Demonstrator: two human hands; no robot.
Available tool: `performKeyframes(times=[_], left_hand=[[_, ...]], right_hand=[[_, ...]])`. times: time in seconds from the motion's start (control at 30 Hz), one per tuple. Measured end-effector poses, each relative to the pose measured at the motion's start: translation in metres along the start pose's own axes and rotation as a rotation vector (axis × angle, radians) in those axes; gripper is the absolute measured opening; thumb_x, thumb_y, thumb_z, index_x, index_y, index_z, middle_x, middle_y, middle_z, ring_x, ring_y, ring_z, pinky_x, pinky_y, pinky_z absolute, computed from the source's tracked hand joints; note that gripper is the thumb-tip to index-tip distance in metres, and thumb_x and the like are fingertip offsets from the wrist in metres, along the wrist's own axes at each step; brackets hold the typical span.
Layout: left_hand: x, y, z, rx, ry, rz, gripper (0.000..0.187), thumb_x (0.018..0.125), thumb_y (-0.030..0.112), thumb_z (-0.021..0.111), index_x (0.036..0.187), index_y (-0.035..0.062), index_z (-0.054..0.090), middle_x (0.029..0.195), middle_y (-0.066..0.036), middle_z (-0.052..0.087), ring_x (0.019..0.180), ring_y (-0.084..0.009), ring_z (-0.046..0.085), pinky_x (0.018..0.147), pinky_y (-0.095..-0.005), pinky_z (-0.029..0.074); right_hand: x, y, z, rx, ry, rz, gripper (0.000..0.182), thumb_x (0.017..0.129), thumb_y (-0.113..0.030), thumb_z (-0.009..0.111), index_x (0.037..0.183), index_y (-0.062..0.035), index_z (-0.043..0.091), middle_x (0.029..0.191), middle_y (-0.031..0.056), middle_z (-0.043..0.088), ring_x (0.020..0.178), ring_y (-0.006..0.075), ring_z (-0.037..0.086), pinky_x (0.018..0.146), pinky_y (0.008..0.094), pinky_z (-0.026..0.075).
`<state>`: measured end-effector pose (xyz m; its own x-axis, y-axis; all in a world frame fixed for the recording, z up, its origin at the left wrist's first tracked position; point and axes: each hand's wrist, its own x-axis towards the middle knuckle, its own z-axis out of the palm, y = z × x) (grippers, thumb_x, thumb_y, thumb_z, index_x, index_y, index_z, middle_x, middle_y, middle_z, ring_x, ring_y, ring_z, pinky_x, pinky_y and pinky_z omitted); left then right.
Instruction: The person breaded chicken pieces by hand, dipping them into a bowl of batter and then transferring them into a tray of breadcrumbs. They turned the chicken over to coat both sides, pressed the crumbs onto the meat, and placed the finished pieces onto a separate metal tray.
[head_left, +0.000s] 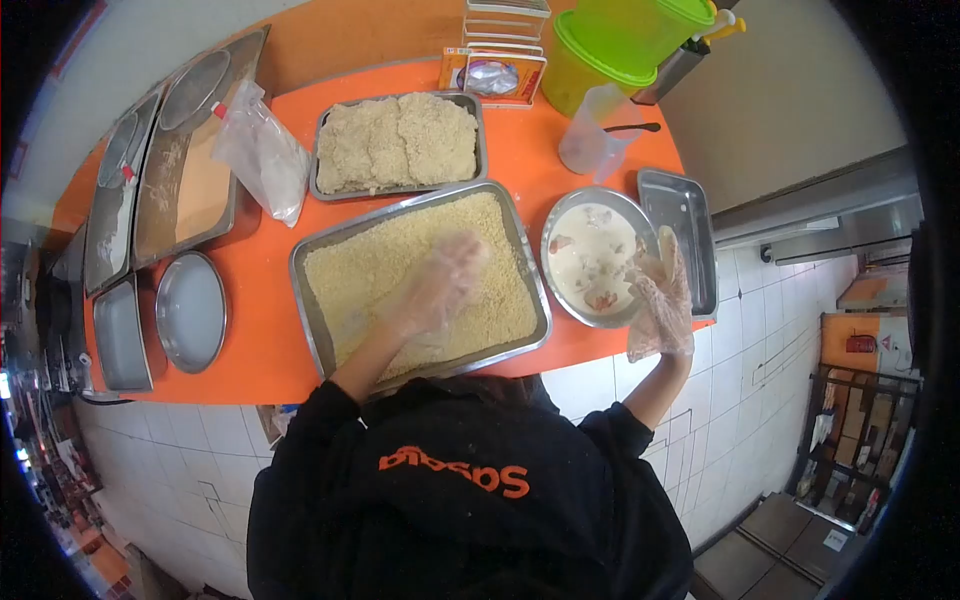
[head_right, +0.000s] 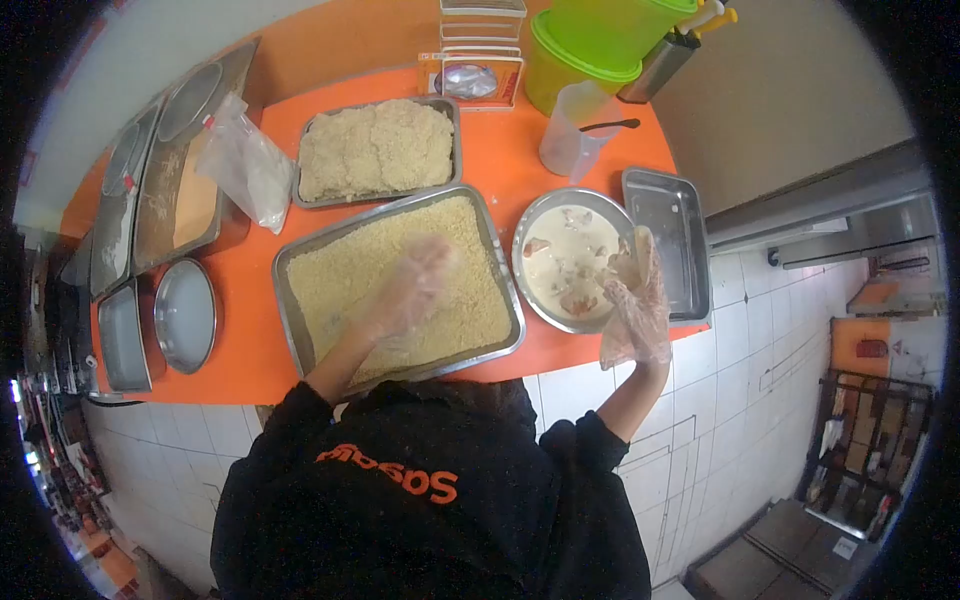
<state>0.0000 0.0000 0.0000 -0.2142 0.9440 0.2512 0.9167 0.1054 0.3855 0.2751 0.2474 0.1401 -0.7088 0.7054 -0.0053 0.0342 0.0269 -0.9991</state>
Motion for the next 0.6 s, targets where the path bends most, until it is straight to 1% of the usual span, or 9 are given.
performKeyframes(times=[0.03,0.07,0.1,0.17,0.27,0.37,0.47,0.53,0.6], left_hand=[[0.003,0.001,-0.014,-0.445,0.215,-0.083,0.063,0.101,0.025,0.050,0.156,0.0026,0.028,0.162,-0.020,0.027,0.150,-0.0387,0.024,0.124,-0.0449,0.014],[-0.025,0.011,-0.015,-0.535,0.301,-0.189,0.063,0.099,0.023,0.053,0.153,0.0008,0.031,0.159,-0.022,0.030,0.148,-0.0395,0.027,0.123,-0.0454,0.017],[-0.052,0.020,-0.017,-0.631,0.397,-0.287,0.062,0.096,0.020,0.056,0.150,-0.0010,0.035,0.157,-0.024,0.033,0.146,-0.0404,0.030,0.122,-0.0460,0.020],[-0.082,0.019,-0.017,-0.033,0.435,-0.334,0.064,0.088,0.024,0.064,0.141,-0.0064,0.046,0.147,-0.028,0.044,0.137,-0.0435,0.040,0.117,-0.0495,0.028],[-0.076,0.052,-0.062,-0.005,0.134,-0.851,0.061,0.083,0.030,0.072,0.130,-0.0054,0.056,0.138,-0.027,0.052,0.129,-0.0433,0.046,0.110,-0.0507,0.034],[-0.080,0.047,-0.034,0.095,0.133,-0.910,0.060,0.075,0.037,0.079,0.117,-0.0031,0.063,0.128,-0.026,0.058,0.121,-0.0414,0.052,0.103,-0.0508,0.039],[-0.078,0.033,-0.022,-0.103,0.143,-0.841,0.058,0.071,0.040,0.080,0.110,-0.0011,0.066,0.124,-0.025,0.061,0.116,-0.0403,0.056,0.100,-0.0503,0.042],[-0.078,0.022,-0.005,-0.344,0.165,-0.874,0.061,0.070,0.035,0.082,0.115,-0.0014,0.063,0.123,-0.024,0.062,0.112,-0.0376,0.059,0.097,-0.0484,0.045],[-0.079,0.022,0.002,-0.510,0.271,-0.849,0.063,0.069,0.028,0.083,0.120,-0.0012,0.060,0.121,-0.022,0.063,0.108,-0.0349,0.061,0.094,-0.0458,0.048]], right_hand=[[0.003,-0.001,-0.002,0.005,-0.005,-0.018,0.084,0.088,0.001,0.068,0.159,-0.0092,0.023,0.155,0.0135,0.038,0.137,0.0256,0.044,0.111,0.0387,0.043],[-0.002,-0.001,-0.004,0.011,-0.008,-0.021,0.085,0.088,0.001,0.069,0.159,-0.0088,0.023,0.154,0.0135,0.038,0.136,0.0257,0.045,0.110,0.0382,0.043],[-0.034,0.001,0.000,-0.006,0.000,0.068,0.085,0.088,0.001,0.068,0.159,-0.0087,0.023,0.154,0.0138,0.039,0.136,0.0256,0.045,0.110,0.0381,0.044],[-0.032,-0.004,0.000,-0.041,0.013,0.051,0.084,0.088,0.001,0.068,0.159,-0.0085,0.023,0.154,0.0143,0.039,0.135,0.0253,0.046,0.109,0.0379,0.045],[-0.028,0.003,0.001,-0.019,0.015,0.038,0.085,0.088,0.000,0.068,0.159,-0.0085,0.023,0.154,0.0152,0.039,0.135,0.0263,0.046,0.108,0.0393,0.046],[-0.027,0.006,0.002,-0.009,0.011,0.086,0.085,0.088,-0.001,0.069,0.159,-0.0084,0.023,0.155,0.0149,0.037,0.134,0.0271,0.046,0.107,0.0403,0.047],[-0.022,-0.001,0.015,-0.028,0.006,0.090,0.086,0.087,-0.003,0.071,0.159,-0.0097,0.024,0.157,0.0138,0.035,0.133,0.0275,0.047,0.105,0.0403,0.048],[-0.020,0.001,0.018,-0.018,-0.017,0.073,0.086,0.087,-0.003,0.071,0.159,-0.0099,0.024,0.158,0.0130,0.033,0.132,0.0272,0.047,0.105,0.0399,0.048],[-0.019,0.003,0.019,-0.015,-0.029,0.071,0.086,0.087,-0.003,0.071,0.159,-0.0098,0.025,0.159,0.0124,0.032,0.132,0.0273,0.048,0.104,0.0399,0.048]])
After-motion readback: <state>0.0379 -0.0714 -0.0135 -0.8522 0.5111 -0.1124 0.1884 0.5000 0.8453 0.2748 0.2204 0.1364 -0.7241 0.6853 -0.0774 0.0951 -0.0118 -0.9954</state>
